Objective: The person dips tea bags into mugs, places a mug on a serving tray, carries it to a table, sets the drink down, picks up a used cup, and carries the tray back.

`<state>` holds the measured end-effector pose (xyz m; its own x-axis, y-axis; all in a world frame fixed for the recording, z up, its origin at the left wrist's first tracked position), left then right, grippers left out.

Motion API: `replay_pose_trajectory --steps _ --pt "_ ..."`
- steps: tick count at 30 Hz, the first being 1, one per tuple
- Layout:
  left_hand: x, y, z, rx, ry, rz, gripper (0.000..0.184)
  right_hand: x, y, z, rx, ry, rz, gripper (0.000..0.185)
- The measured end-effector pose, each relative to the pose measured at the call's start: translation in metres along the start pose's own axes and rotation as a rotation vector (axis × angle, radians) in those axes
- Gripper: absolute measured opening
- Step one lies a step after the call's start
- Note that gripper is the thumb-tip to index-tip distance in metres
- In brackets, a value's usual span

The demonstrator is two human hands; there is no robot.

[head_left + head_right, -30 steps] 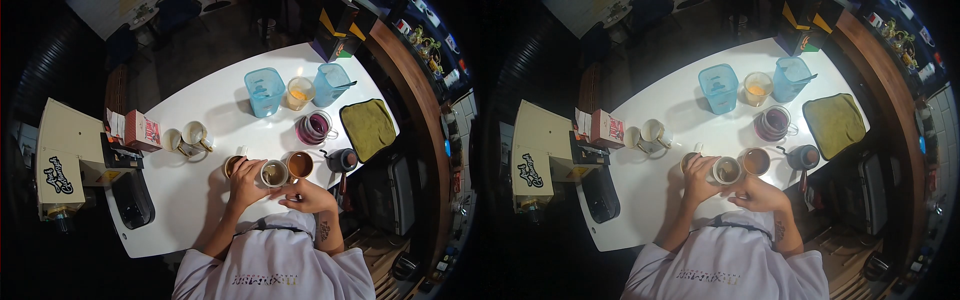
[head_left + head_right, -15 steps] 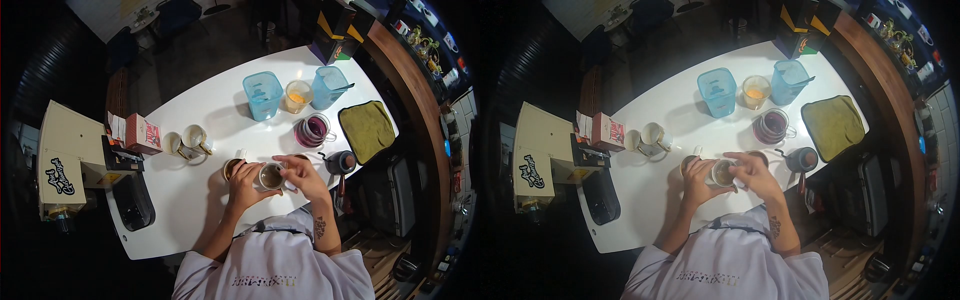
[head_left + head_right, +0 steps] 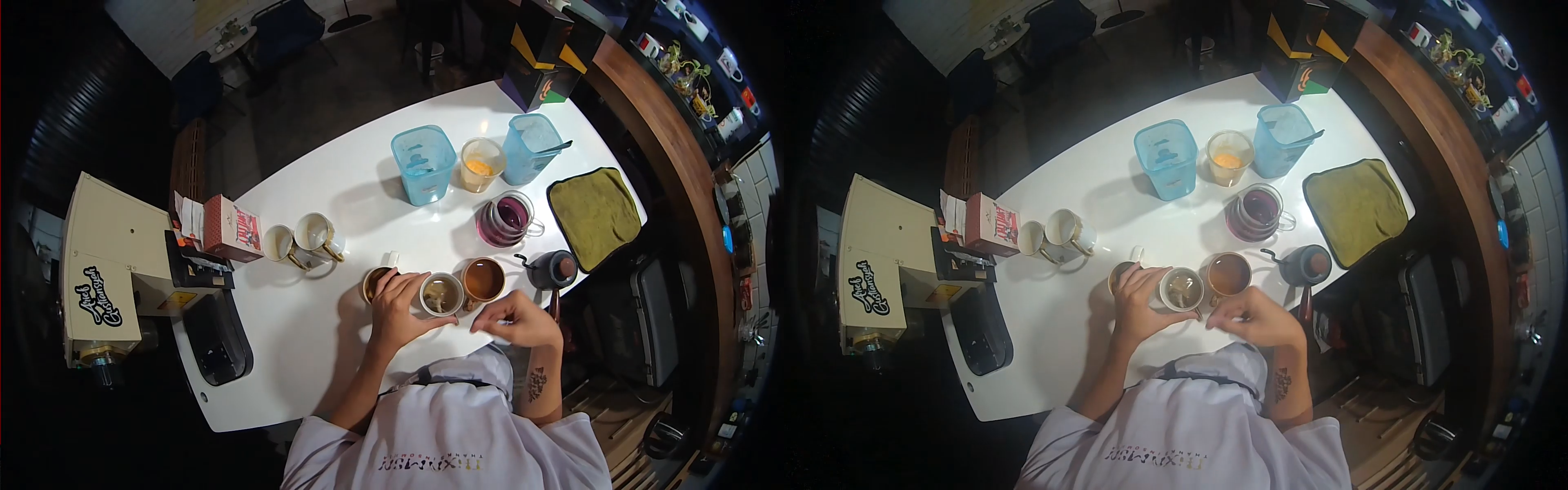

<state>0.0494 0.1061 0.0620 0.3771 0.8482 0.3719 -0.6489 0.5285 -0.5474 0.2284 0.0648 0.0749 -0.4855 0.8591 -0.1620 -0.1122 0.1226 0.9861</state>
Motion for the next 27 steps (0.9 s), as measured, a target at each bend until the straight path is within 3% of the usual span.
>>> replay_pose_trajectory --steps 2,4,8,14,16,18,20,21,24,26,27 --pt "-0.001 0.002 -0.001 0.008 0.011 0.004 0.078 -0.002 -0.008 0.010 0.114 -0.111 -0.057 0.014" --pt "0.000 0.000 -0.001 0.008 0.011 0.003 0.079 -0.002 -0.018 0.030 0.463 -0.408 -0.074 0.017" --pt "-0.001 0.000 -0.001 0.012 0.022 0.003 0.079 0.019 -0.007 0.016 0.512 -0.417 -0.060 0.027" --pt "-0.001 0.003 -0.002 -0.003 0.017 -0.019 0.076 0.044 0.008 -0.023 0.353 -0.174 -0.028 0.028" --pt "-0.005 0.010 -0.009 0.016 0.012 -0.033 0.076 0.044 0.014 -0.043 0.021 0.053 0.078 0.026" --pt "-0.006 0.011 -0.010 0.033 0.008 -0.046 0.076 0.039 0.018 -0.046 0.024 0.086 0.119 0.023" --pt "-0.005 0.010 -0.009 0.020 0.035 -0.013 0.076 0.026 0.023 -0.050 -0.175 0.241 0.220 0.023" --pt "-0.003 0.007 -0.007 0.018 0.032 -0.013 0.076 0.021 0.016 -0.046 -0.162 0.264 0.115 0.018" --pt "0.000 0.002 -0.002 -0.003 0.014 -0.011 0.077 0.004 0.008 -0.027 -0.115 0.246 0.008 0.014" --pt "0.000 0.002 -0.002 0.007 0.035 0.005 0.078 -0.002 -0.001 -0.015 -0.027 0.154 0.074 0.013" --pt "0.000 0.002 -0.002 0.006 0.035 0.004 0.078 -0.003 -0.007 -0.001 0.155 0.002 0.008 0.014"
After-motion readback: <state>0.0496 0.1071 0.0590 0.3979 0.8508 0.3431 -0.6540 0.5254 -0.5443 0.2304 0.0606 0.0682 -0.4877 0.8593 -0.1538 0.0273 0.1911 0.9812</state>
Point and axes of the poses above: each hand's wrist, its own x-axis towards the middle knuckle, its own z-axis out of the back of the hand, y = z × x, the point moved 8 cm from there along x, towards the middle knuckle, and after that the axes turned 5 degrees about x, right-handed, at the moved point
